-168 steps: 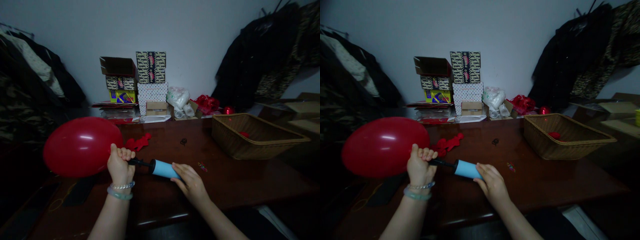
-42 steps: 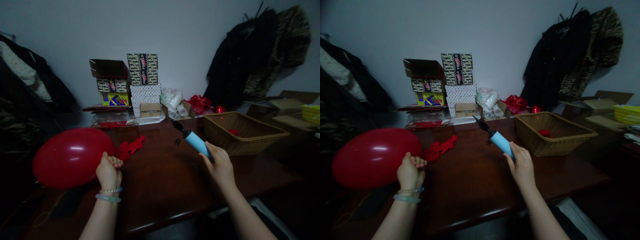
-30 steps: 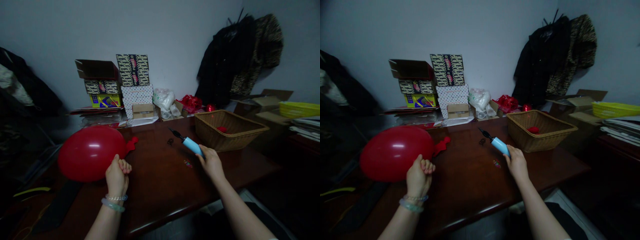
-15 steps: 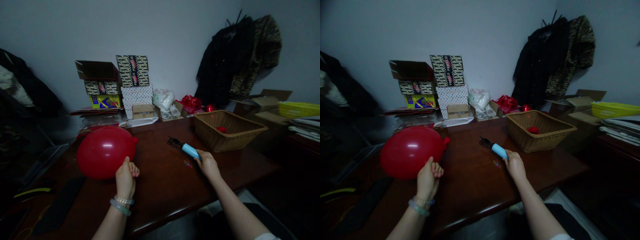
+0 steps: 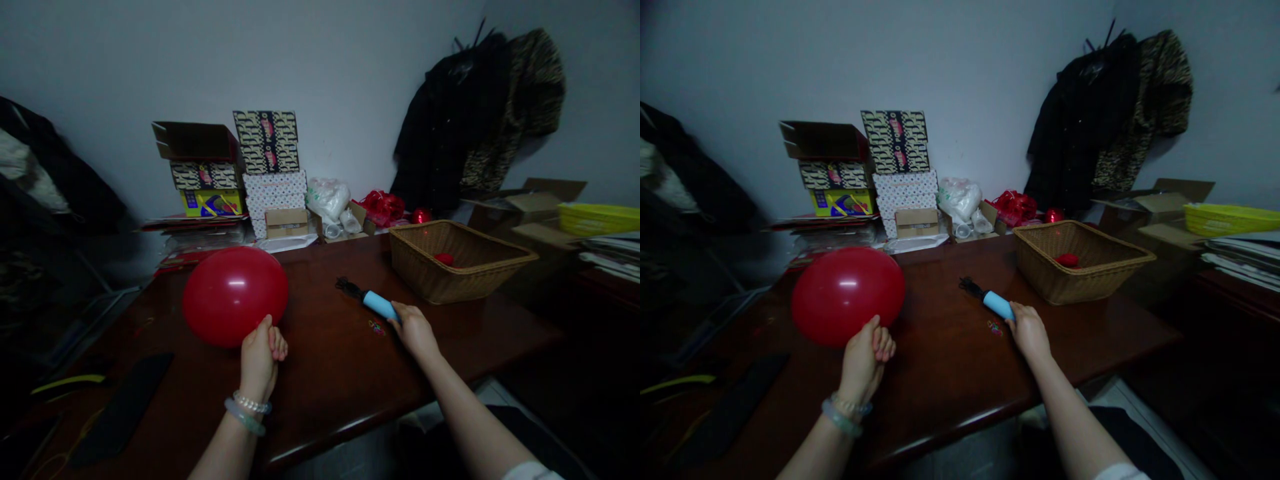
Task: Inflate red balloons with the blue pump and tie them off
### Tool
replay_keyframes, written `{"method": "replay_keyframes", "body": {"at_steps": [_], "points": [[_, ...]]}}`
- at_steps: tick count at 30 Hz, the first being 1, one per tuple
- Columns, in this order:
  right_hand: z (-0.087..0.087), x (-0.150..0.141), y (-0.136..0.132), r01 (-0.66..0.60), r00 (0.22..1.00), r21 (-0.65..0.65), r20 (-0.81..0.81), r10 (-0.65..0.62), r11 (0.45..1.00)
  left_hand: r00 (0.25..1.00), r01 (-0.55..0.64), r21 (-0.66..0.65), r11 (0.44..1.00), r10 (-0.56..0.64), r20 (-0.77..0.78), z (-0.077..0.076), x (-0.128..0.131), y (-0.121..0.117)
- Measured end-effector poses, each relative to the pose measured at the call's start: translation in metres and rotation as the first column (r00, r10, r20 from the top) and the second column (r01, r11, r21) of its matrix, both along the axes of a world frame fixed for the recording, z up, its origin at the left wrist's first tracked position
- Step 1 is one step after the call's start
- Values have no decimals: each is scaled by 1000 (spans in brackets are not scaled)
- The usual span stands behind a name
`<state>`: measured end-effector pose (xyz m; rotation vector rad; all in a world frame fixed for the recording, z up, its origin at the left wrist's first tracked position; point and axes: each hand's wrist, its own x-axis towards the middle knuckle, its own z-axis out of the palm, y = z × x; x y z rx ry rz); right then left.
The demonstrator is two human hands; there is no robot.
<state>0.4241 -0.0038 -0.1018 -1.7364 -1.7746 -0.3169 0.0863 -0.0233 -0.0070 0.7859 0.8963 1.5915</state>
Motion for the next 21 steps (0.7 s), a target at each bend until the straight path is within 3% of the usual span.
{"method": "replay_keyframes", "body": {"at_steps": [8,14,21], "points": [[-2,-1,2,-10,1000,-8,-1,10,1000,1000,-5,-12,1000,5,4,2,-1,-1],[0,-2,1,-42,998,24,-37,43,999,998,60,-35,998,-61,-27,5,-2,-2],[24,-28,-6,-136,980,128,-126,152,982,991,96,-43,994,-100,-84,7,1,-6]]}}
